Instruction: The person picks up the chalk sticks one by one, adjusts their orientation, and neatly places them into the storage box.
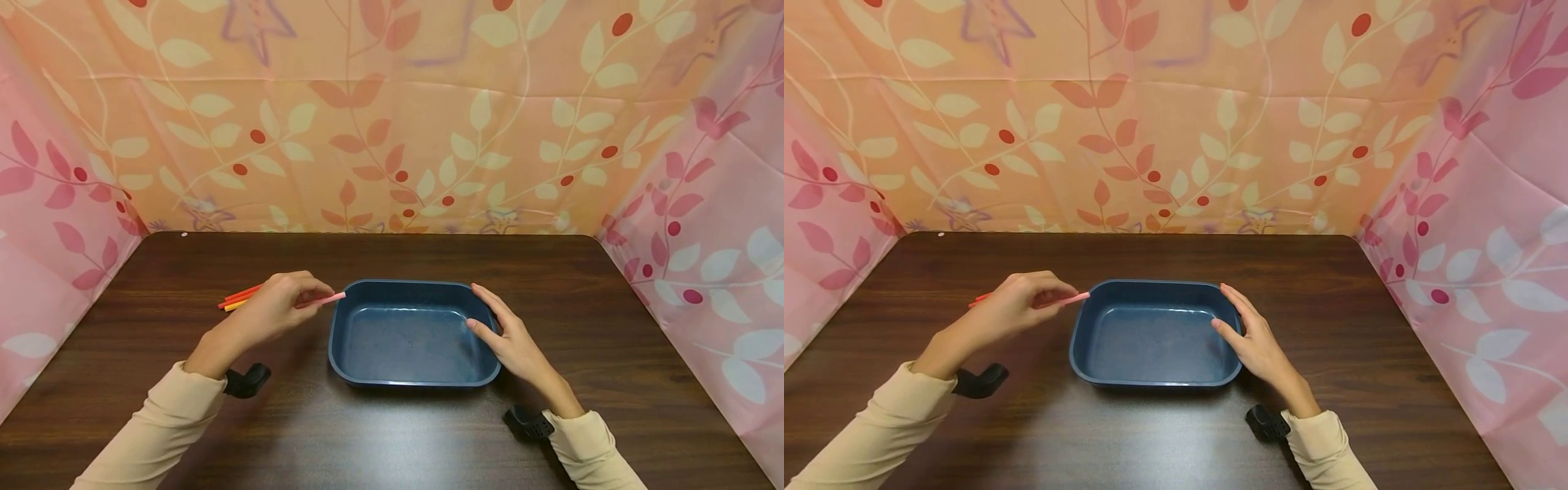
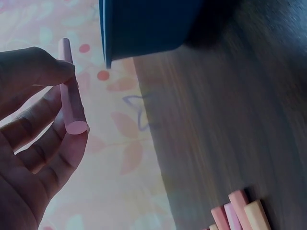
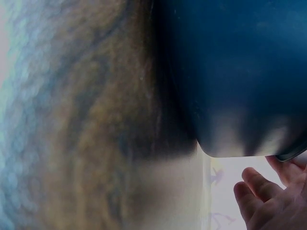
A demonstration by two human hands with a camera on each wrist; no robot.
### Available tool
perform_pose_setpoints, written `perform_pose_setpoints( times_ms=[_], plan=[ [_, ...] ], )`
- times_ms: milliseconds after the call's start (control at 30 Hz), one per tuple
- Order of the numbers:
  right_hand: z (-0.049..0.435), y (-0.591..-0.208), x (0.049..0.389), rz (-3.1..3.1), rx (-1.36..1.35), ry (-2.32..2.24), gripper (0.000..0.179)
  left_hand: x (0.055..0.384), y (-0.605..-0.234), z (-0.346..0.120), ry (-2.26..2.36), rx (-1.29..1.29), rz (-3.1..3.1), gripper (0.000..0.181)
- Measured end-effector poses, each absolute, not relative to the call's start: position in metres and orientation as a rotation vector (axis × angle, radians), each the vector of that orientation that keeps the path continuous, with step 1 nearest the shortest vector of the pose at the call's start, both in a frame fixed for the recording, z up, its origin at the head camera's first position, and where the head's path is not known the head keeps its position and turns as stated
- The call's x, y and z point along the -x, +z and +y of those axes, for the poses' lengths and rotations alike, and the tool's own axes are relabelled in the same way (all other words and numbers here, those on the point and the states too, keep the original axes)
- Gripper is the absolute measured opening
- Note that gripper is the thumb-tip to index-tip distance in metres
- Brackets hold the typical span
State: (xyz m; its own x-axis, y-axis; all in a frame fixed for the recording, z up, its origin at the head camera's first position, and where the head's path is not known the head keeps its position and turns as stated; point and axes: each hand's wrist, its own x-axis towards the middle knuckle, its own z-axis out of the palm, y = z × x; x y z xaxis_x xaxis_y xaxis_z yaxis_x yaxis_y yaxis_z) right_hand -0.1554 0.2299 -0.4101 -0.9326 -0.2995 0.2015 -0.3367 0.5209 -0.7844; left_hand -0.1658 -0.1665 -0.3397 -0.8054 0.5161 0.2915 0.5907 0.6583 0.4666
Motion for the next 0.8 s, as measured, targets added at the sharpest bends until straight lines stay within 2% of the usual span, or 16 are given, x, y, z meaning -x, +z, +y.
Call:
perform_pose_setpoints(
  times_ms=[800],
  plan=[
    [0.229, -0.410, 0.156, -2.717, -0.550, 1.414, 0.061, 0.170, -0.337, -0.133, -1.028, 0.979, -2.804, 0.025]
  ],
)
